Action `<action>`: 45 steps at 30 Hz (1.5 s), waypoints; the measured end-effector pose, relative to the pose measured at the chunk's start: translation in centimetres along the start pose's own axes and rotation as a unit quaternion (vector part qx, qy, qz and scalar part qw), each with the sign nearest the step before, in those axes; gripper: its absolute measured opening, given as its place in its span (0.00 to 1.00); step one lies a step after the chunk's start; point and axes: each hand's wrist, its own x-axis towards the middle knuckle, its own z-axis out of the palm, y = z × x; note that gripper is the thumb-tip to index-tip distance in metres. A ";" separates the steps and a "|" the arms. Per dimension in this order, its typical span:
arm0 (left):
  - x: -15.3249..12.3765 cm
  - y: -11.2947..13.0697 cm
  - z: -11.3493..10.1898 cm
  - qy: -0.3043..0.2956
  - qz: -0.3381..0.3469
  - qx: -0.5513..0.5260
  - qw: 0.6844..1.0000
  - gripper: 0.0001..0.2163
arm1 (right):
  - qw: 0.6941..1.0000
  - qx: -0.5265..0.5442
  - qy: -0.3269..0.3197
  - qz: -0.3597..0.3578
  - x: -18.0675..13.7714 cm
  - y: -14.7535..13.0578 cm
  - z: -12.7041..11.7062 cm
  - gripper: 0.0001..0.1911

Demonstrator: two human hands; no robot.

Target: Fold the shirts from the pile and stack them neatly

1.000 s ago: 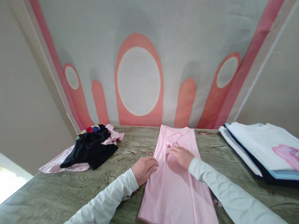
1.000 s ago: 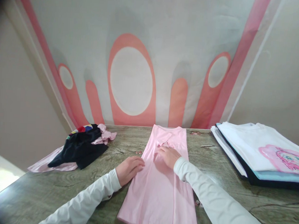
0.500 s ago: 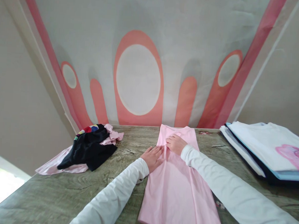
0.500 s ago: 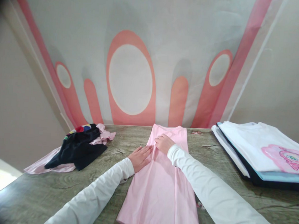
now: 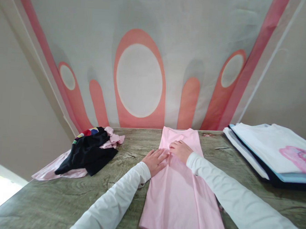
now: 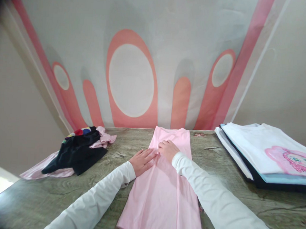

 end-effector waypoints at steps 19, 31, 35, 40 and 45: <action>-1.3 -0.6 -0.6 -0.021 0.007 -0.043 0.999 0.18 | 0.990 0.092 -0.011 0.105 -1.7 1.9 2.7 0.17; -4.5 4.0 -2.5 -0.038 0.054 -0.035 0.997 0.22 | 0.990 0.132 0.035 0.029 -1.6 -0.2 1.6 0.17; -5.9 4.6 -2.7 -0.045 0.067 -0.058 0.995 0.21 | 0.990 0.140 0.018 0.032 -1.6 -0.4 1.8 0.18; -6.8 4.9 -3.2 -0.047 0.056 -0.074 0.995 0.22 | 0.988 0.146 0.027 0.043 -1.7 -0.5 1.9 0.18; -7.9 6.2 -3.4 -0.070 0.058 -0.065 0.994 0.27 | 0.987 0.148 0.037 0.043 -1.7 -0.5 2.0 0.18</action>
